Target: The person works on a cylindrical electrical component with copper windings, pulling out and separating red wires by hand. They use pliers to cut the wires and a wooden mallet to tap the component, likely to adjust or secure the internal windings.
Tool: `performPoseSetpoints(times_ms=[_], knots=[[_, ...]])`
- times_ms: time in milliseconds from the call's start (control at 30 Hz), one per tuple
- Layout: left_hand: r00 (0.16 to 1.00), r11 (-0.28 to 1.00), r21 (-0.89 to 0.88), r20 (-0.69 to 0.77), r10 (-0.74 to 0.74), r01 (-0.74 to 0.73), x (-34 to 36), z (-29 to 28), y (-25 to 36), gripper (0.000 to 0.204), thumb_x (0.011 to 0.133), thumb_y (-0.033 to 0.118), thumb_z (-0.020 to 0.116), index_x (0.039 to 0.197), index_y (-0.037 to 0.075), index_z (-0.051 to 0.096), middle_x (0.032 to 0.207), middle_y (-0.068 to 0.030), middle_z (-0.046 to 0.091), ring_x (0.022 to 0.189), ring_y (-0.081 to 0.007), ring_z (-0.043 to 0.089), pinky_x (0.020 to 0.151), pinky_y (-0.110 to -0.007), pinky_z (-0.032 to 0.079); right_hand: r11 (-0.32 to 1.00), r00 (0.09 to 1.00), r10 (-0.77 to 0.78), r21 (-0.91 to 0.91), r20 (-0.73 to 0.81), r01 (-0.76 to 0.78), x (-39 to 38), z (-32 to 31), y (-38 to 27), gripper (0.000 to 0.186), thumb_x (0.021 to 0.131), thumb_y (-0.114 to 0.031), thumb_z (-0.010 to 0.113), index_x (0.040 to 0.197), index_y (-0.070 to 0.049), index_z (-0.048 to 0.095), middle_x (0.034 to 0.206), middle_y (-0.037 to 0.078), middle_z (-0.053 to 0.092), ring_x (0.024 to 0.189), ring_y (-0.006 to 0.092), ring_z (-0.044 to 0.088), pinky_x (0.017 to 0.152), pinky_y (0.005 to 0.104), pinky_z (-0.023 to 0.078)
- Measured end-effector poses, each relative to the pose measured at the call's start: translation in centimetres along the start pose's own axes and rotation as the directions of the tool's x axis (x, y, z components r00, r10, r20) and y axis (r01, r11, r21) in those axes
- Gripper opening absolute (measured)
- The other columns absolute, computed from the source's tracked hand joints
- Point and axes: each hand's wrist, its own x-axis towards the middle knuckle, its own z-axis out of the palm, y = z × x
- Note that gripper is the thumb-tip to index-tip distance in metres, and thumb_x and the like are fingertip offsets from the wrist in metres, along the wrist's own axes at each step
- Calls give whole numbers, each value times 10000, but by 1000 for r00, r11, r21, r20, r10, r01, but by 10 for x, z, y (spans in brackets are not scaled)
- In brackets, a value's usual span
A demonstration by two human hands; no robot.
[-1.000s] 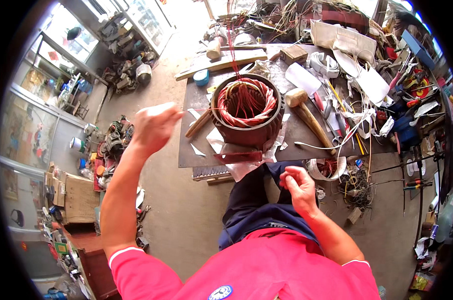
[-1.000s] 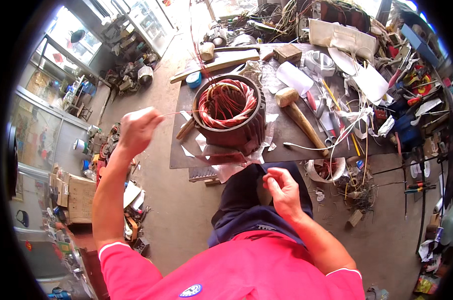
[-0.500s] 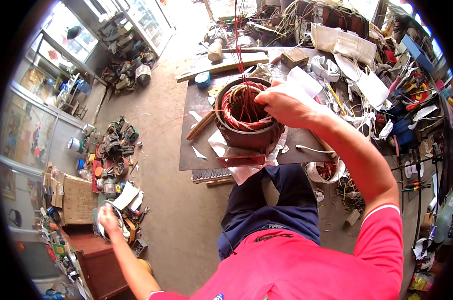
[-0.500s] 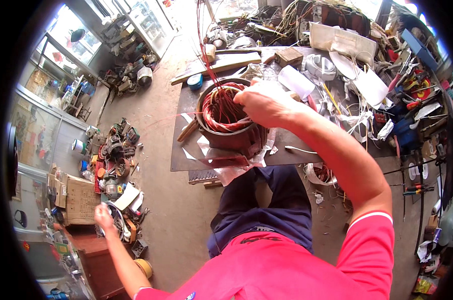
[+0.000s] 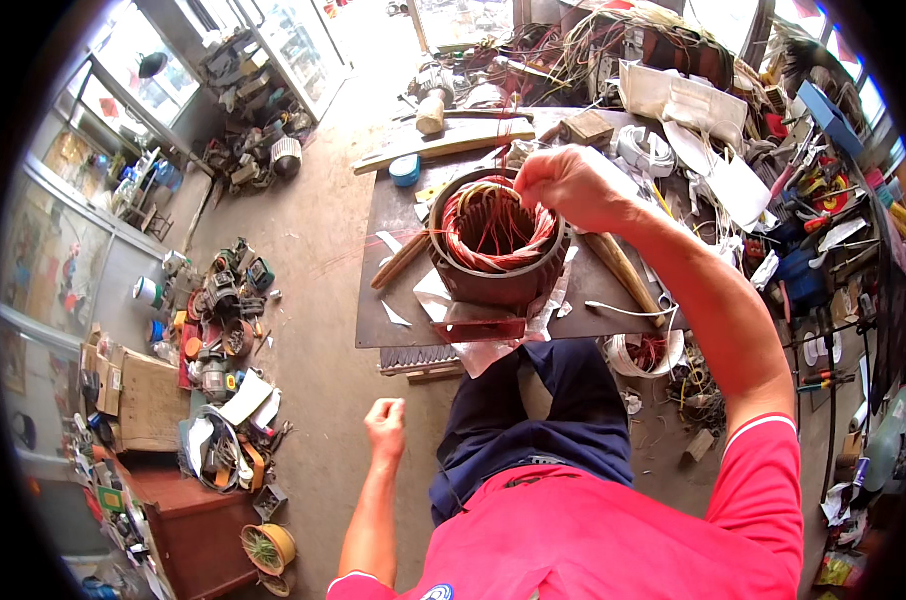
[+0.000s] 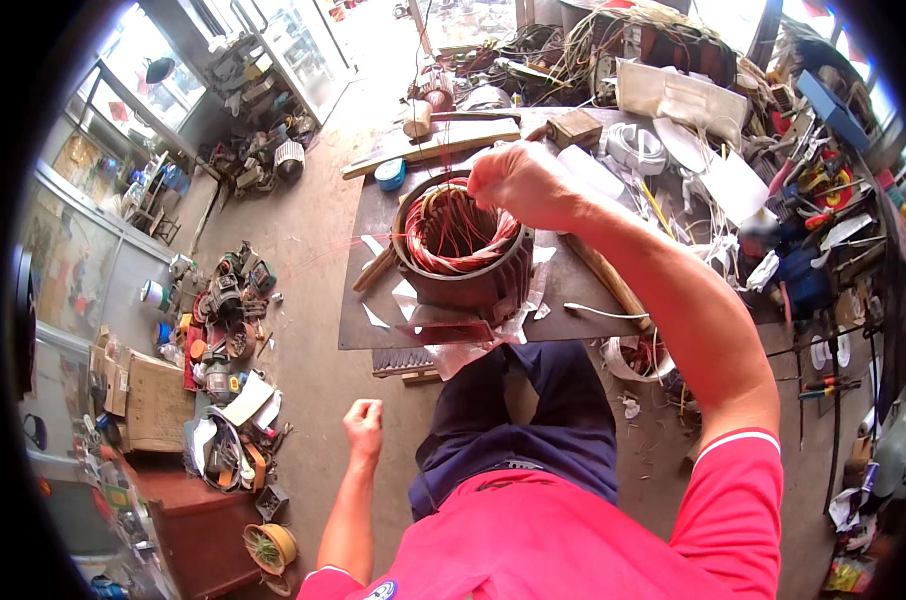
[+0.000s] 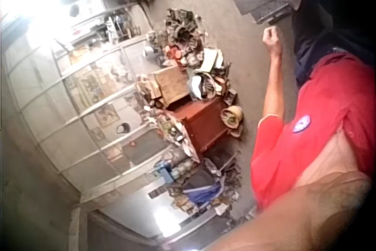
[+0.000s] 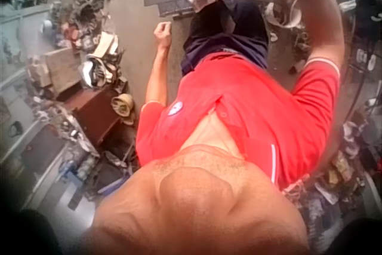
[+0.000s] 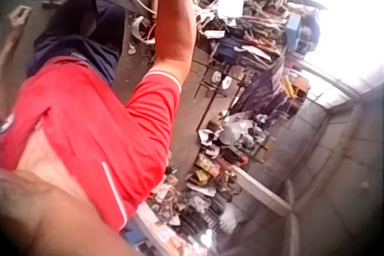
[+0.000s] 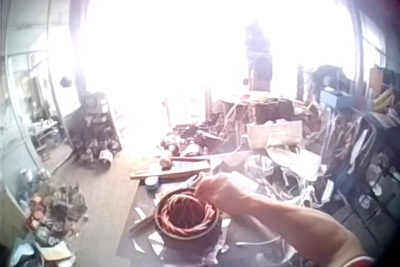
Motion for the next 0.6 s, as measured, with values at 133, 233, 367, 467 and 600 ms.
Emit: performPoseSetpoints(times_ms=[133, 233, 367, 467, 600], knots=[[977, 993, 57, 193, 88, -100, -3, 46, 64, 134, 935, 112, 682, 852, 9, 659, 690, 10, 573, 644, -61, 490, 573, -252, 419, 920, 961, -60, 359, -271, 158, 3, -33, -7, 68, 941, -58, 658, 982, -51, 712, 818, 66, 728, 648, 88, 639, 586, 239, 531], [916, 950, 19, 272, 293, -310, 0, 72, 107, 113, 920, 84, 686, 866, -9, 653, 699, -54, 609, 633, -108, 530, 588, -280, 449, 872, 911, -91, 409, -403, 268, -7, -72, -25, 69, 945, -42, 648, 962, -32, 714, 829, 107, 733, 671, 129, 691, 596, 266, 585], [796, 828, 12, 282, 536, -561, 3, 88, 181, 94, 924, 74, 674, 883, -8, 653, 703, -87, 595, 614, -152, 546, 592, -292, 458, 869, 791, -99, 334, -603, 364, -17, -110, -45, 160, 996, -93, 578, 1088, -7, 678, 961, 149, 738, 765, 151, 706, 654, 251, 586], [743, 757, 22, 215, 634, -653, 23, 95, 220, 82, 916, 75, 680, 912, -5, 660, 761, -116, 623, 648, -223, 592, 617, -328, 479, 793, 693, -43, 397, -719, 462, -22, -173, -18, 178, 997, -63, 559, 1107, 26, 666, 1009, 170, 731, 822, 165, 716, 717, 242, 611], [608, 563, 255, 156, 779, -786, 56, 93, 255, 183, 883, 29, 661, 1059, -17, 662, 971, -137, 698, 928, -315, 645, 831, -390, 503, 578, 541, 200, 544, -817, 609, -38, -222, 8, 164, 952, -34, 622, 1102, 26, 650, 1059, 146, 704, 908, 216, 709, 821, 323, 610]])
